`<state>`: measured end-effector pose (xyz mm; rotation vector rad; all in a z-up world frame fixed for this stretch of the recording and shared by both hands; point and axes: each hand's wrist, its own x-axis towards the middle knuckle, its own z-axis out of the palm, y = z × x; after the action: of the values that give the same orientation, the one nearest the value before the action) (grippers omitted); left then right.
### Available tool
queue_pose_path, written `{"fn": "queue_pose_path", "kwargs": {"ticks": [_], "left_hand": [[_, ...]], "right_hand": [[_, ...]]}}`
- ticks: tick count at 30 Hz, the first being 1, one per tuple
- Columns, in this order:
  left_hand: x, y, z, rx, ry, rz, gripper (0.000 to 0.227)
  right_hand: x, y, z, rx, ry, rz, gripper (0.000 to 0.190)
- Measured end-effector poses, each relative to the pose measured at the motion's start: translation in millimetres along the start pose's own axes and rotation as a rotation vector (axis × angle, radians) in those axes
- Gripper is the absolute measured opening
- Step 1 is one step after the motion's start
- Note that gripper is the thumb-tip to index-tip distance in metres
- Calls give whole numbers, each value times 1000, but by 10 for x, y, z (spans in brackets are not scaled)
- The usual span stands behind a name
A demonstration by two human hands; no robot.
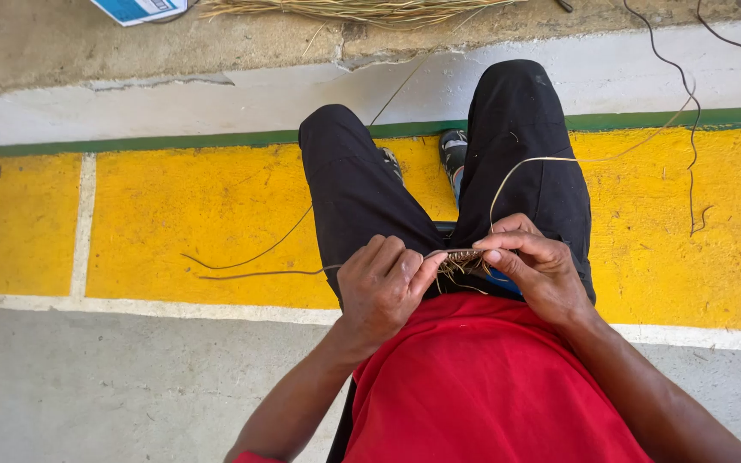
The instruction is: Weaving a small circular base or coaster using thin straw-like fibers.
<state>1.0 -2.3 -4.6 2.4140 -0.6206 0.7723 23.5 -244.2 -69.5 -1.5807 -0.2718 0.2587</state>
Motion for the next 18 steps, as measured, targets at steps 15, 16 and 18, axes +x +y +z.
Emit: {"fn": "queue_pose_path", "kwargs": {"ticks": [15,16,18], "left_hand": [[22,-95,388,-62,166,-7,45],[43,-96,423,-76,188,-19,45],[116,-14,356,-79,191,-25,44]], "right_hand": [[77,-139,176,93,123,99,16],[77,-164,172,71,138,106,16],[82,-175,158,80,143,100,16]]}}
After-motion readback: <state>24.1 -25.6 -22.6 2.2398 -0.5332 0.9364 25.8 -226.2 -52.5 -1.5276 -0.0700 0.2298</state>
